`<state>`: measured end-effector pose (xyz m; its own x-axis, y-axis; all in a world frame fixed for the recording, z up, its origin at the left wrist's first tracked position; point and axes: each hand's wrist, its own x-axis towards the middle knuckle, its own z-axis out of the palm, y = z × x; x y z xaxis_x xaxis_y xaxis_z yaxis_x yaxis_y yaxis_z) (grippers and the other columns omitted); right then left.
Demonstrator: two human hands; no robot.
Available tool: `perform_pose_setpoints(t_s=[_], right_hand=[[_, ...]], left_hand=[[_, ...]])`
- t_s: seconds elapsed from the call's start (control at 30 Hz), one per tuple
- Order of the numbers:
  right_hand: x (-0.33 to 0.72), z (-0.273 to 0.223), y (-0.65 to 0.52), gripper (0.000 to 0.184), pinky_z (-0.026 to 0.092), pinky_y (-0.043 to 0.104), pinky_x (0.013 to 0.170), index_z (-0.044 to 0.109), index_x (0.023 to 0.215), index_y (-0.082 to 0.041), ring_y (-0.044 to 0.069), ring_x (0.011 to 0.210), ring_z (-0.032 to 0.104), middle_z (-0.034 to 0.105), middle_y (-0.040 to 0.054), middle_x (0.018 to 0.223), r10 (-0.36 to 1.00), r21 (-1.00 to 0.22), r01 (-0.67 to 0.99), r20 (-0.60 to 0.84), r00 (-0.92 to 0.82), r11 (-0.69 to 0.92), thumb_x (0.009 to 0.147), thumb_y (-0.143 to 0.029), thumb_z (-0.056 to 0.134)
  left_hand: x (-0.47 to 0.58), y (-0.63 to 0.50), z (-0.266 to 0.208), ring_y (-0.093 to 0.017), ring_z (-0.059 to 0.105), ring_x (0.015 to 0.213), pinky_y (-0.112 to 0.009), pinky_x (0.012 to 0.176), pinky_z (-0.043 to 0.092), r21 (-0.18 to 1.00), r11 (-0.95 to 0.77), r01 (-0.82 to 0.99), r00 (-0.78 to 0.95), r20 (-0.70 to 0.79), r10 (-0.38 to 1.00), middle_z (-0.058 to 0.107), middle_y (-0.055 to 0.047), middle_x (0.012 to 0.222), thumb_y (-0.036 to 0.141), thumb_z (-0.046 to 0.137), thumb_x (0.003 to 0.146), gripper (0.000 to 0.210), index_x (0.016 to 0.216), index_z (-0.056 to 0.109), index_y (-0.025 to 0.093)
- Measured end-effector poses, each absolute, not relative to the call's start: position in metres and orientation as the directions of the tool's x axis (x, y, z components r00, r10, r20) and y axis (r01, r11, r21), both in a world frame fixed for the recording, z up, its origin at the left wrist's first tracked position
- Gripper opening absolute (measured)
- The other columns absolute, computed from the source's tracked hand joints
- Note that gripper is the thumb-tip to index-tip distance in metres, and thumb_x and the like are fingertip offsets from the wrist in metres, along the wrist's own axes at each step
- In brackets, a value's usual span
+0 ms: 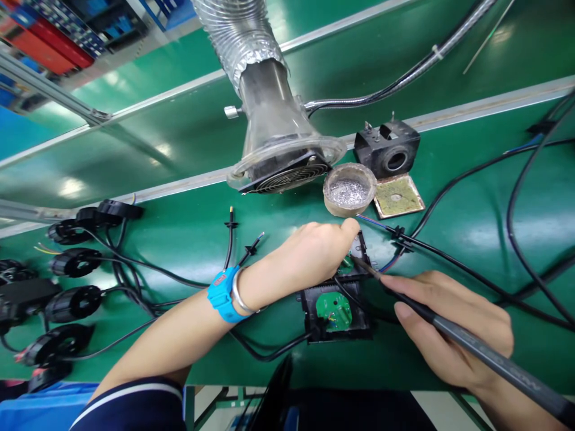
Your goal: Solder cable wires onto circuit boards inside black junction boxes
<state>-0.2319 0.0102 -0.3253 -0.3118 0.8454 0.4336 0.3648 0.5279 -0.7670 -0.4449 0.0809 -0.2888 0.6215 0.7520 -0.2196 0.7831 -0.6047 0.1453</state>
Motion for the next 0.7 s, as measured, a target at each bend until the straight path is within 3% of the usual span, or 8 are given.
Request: perform_pose_setpoints(t_s=[0.53, 0.7], right_hand=[[-0.2363, -0.323, 0.0109, 0.04, 0.051, 0.026, 0.055, 0.065, 0.114, -0.02, 0.012, 0.063, 0.058, 0.063, 0.0029, 0.08, 0.83, -0.74, 0.379, 0.47, -0.302, 0.556, 0.077, -0.006, 0.057], [-0.2363, -0.3241, 0.0086, 0.036, 0.052, 0.027, 0.057, 0.067, 0.109, -0.017, 0.013, 0.066, 0.059, 0.065, 0.0049, 0.081, 0.798, -0.674, 0.427, 0.508, -0.324, 0.602, 0.076, -0.007, 0.059]], left_hand=[[-0.4418, 0.0823, -0.2881, -0.018, 0.062, 0.061, -0.026, 0.049, 0.039, 0.134, -0.631, 0.764, 0.644, -0.212, 0.735, 0.06, 0.001, 0.068, 0.007, 0.047, 0.081, 0.019, 0.098, 0.044, 0.015], [-0.4396, 0.0793, -0.2855, -0.016, 0.059, 0.064, -0.026, 0.053, 0.04, 0.088, -0.715, 0.693, 0.717, -0.178, 0.674, 0.058, 0.001, 0.07, 0.009, 0.039, 0.089, 0.011, 0.092, 0.045, 0.017]])
